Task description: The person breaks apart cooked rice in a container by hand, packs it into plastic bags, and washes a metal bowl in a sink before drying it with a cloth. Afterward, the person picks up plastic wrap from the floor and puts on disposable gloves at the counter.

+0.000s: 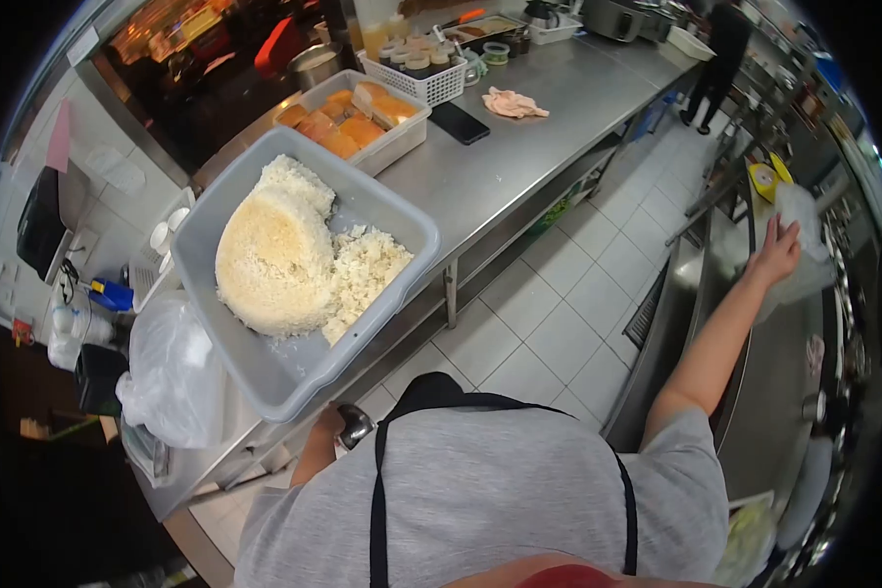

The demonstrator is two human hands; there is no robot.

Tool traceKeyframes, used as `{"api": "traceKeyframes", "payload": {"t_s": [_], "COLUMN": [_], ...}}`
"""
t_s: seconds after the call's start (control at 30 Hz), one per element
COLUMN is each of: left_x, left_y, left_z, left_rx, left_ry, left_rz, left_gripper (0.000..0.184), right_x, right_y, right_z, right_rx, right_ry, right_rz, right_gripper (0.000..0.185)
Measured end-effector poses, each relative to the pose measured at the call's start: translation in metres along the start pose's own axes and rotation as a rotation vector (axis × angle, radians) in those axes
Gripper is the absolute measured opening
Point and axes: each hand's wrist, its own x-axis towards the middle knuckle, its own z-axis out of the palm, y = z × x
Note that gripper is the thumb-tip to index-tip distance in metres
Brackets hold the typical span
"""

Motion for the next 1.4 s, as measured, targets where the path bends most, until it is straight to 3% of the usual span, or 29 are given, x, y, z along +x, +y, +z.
{"api": "traceKeyframes", "payload": {"t_s": [0.1,0.17,0.27,0.33,0.43,0.5,0.53,0.57,0.6,0.67,0.7,0.73,0.77,0.8,0.9,0.97,1.07,1.27,1.4], "left_x": [-0.068,-0.048,0.011,0.035,0.061,0.067,0.067,0.068,0.068,0.064,0.061,0.056,0.05,0.043,0.015,-0.009,-0.033,-0.051,-0.052], "left_y": [0.088,0.092,0.08,0.086,0.105,0.123,0.133,0.143,0.152,0.169,0.174,0.179,0.184,0.19,0.204,0.216,0.235,0.267,0.276], "left_z": [-0.021,-0.009,0.023,0.033,0.036,0.032,0.029,0.026,0.024,0.027,0.033,0.042,0.048,0.059,0.1,0.133,0.167,0.187,0.185], "left_rx": [-0.267,-0.288,-0.244,-0.253,-0.274,-0.305,-0.324,-0.341,-0.362,-0.415,-0.435,-0.466,-0.491,-0.515,-0.581,-0.614,-0.656,-0.721,-0.719], "left_ry": [0.033,0.037,0.064,0.071,0.088,0.119,0.137,0.158,0.178,0.211,0.226,0.235,0.25,0.259,0.255,0.213,0.183,0.202,0.227], "left_rz": [0.021,0.022,-0.029,-0.069,-0.099,-0.109,-0.115,-0.118,-0.128,-0.159,-0.187,-0.216,-0.248,-0.288,-0.415,-0.504,-0.607,-0.692,-0.701], "left_gripper": [0.057,0.056,0.055,0.054,0.053,0.052,0.051,0.051,0.05,0.05,0.049,0.049,0.048,0.048,0.047,0.046,0.045,0.043,0.042], "right_x": [0.019,0.015,0.006,0.014,0.002,-0.021,-0.045,-0.076,-0.121,-0.206,-0.26,-0.308,-0.336,-0.355,-0.378,-0.381,-0.373,-0.397,-0.409], "right_y": [0.037,0.036,0.016,0.009,0.005,0.041,0.06,0.093,0.125,0.214,0.228,0.268,0.312,0.331,0.351,0.358,0.362,0.38,0.394], "right_z": [0.1,0.165,0.238,0.299,0.38,0.435,0.45,0.487,0.503,0.554,0.536,0.522,0.505,0.482,0.445,0.435,0.438,0.433,0.442], "right_rx": [0.236,0.309,0.345,0.457,0.419,0.446,-0.012,0.112,-0.218,0.127,-0.175,0.024,-0.049,-0.218,0.026,0.02,-0.024,-0.133,-0.161], "right_ry": [0.047,0.287,0.311,0.294,0.228,0.017,-0.1,-0.144,-0.306,-0.858,-1.202,-1.458,-1.502,-1.643,-1.665,-1.667,-1.774,-1.914,-1.916], "right_rz": [-0.048,-0.241,-0.347,-0.763,-0.94,-0.857,-1.028,-0.96,-0.958,-1.236,-1.043,-0.45,-0.827,-0.771,-0.633,-0.332,-0.213,-0.263,-0.173], "right_gripper": [0.02,0.022,0.025,0.024,0.022,0.013,0.011,0.014,0.021,0.024,0.025,0.03,0.03,0.022,0.026,0.023,0.019,0.021,0.026]}}
